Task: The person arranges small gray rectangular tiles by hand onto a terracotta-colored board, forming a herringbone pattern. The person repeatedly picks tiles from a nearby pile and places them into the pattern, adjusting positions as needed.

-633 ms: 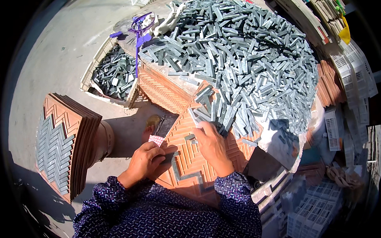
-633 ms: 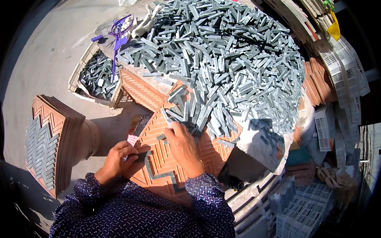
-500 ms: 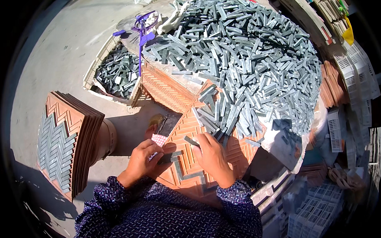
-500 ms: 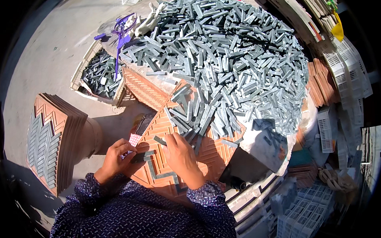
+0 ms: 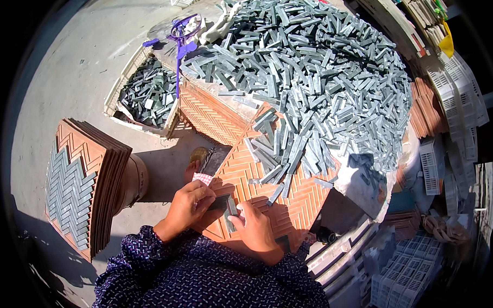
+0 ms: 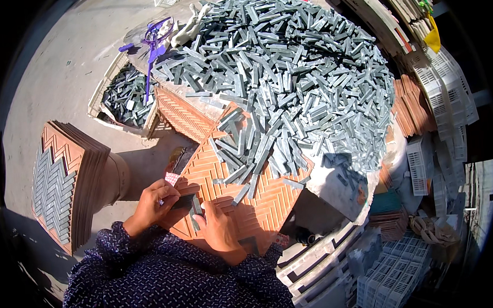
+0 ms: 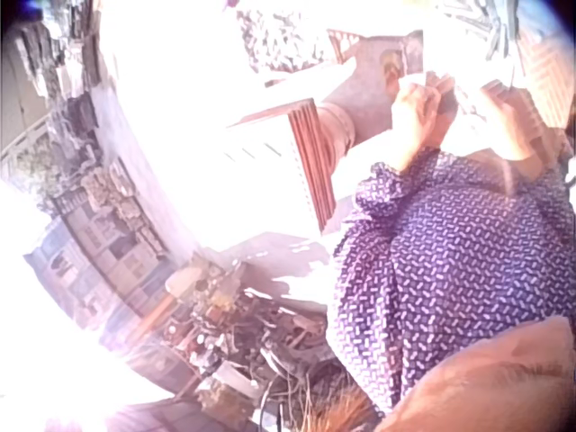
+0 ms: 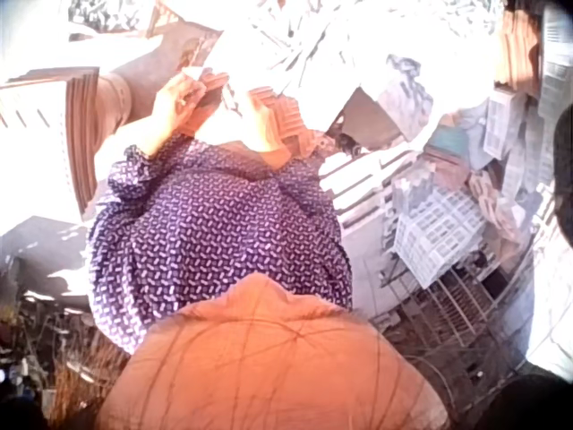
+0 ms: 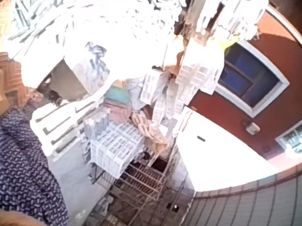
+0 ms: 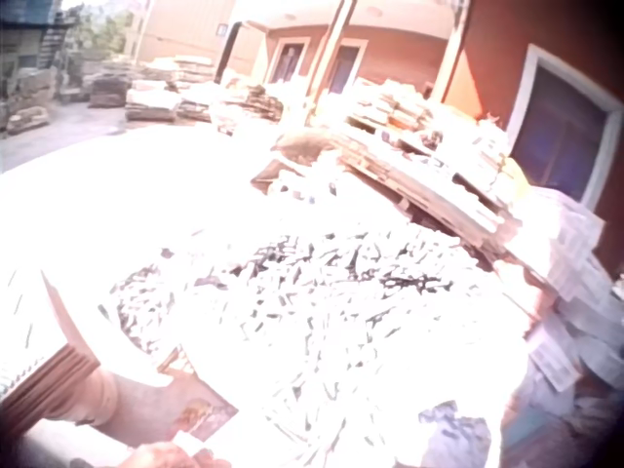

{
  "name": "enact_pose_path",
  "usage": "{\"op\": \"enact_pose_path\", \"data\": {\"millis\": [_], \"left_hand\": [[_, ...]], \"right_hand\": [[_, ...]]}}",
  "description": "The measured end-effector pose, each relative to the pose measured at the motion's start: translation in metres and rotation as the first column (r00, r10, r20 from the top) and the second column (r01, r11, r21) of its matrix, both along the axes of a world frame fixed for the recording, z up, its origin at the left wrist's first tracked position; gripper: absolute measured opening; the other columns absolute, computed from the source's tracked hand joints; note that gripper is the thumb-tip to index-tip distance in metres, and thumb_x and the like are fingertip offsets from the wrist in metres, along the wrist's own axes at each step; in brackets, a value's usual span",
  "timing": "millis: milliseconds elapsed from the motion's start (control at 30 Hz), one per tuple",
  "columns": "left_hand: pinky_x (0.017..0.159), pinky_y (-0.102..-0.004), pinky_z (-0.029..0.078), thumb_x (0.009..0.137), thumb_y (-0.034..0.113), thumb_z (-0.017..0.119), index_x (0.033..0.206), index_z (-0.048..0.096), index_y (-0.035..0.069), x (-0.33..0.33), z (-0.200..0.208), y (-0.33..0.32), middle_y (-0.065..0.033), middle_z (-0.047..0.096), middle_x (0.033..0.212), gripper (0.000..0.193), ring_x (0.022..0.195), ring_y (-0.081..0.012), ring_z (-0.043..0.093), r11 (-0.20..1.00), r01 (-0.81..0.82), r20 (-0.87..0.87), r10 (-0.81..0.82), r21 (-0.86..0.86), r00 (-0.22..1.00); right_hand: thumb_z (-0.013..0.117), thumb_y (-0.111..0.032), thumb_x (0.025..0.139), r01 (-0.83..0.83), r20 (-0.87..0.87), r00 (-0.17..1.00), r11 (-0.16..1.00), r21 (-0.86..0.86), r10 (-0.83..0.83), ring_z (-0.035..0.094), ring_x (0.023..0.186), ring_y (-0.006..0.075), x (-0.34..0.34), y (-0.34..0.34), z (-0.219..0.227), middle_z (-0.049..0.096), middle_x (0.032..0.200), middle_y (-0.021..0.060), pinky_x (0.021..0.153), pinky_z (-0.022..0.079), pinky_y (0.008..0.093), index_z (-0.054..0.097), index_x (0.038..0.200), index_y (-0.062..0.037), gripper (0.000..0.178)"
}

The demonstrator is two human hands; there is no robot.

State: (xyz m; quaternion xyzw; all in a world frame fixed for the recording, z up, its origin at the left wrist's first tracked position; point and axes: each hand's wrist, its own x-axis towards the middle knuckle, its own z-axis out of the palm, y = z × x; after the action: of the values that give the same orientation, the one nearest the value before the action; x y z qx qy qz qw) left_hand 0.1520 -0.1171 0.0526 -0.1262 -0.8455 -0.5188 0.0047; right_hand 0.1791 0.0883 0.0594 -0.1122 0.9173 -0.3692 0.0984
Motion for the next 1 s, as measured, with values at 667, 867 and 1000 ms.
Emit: {"op": "enact_pose_path", "data": {"millis": [667,867,1000], "left_hand": [[0.068,-0.0375,0.051,0.077,0.000,0.069,0.089,0.067,0.002,-0.033,0.015,0.011,-0.0124,0.062,0.084,0.013,0.078,-0.0317,0.061,0.993,-0.114,-0.079,0.111,-0.036,0.991],[0.068,-0.0379,0.051,0.077,0.001,0.068,0.090,0.067,0.002,-0.046,0.005,0.012,-0.0120,0.062,0.084,0.013,0.078,-0.0315,0.062,0.992,-0.058,-0.101,0.047,-0.109,0.994],[0.073,-0.0388,0.051,0.077,0.001,0.066,0.103,0.066,0.005,-0.075,0.003,0.022,-0.0124,0.062,0.097,0.026,0.085,-0.0321,0.061,0.991,-0.036,-0.232,0.006,-0.127,0.973]], "right_hand": [[0.063,-0.005,0.084,-0.070,-0.315,0.949,0.988,-0.140,0.023,0.060,0.086,0.0339,-0.064,0.011,0.017,0.058,0.092,0.0140,0.069,0.049,0.0422,0.058,0.102,-0.0036,0.020],[0.061,-0.004,0.086,-0.078,0.017,0.996,0.956,-0.283,0.086,0.063,0.084,0.0344,-0.058,0.014,0.005,0.063,0.094,0.0166,0.071,0.050,0.0380,0.061,0.105,-0.0003,0.019],[0.062,-0.002,0.084,-0.178,-0.111,0.982,0.956,-0.235,0.156,0.063,0.085,0.0339,-0.058,0.014,-0.004,0.063,0.094,0.0168,0.071,0.050,0.0377,0.062,0.106,-0.0008,0.022]]}}
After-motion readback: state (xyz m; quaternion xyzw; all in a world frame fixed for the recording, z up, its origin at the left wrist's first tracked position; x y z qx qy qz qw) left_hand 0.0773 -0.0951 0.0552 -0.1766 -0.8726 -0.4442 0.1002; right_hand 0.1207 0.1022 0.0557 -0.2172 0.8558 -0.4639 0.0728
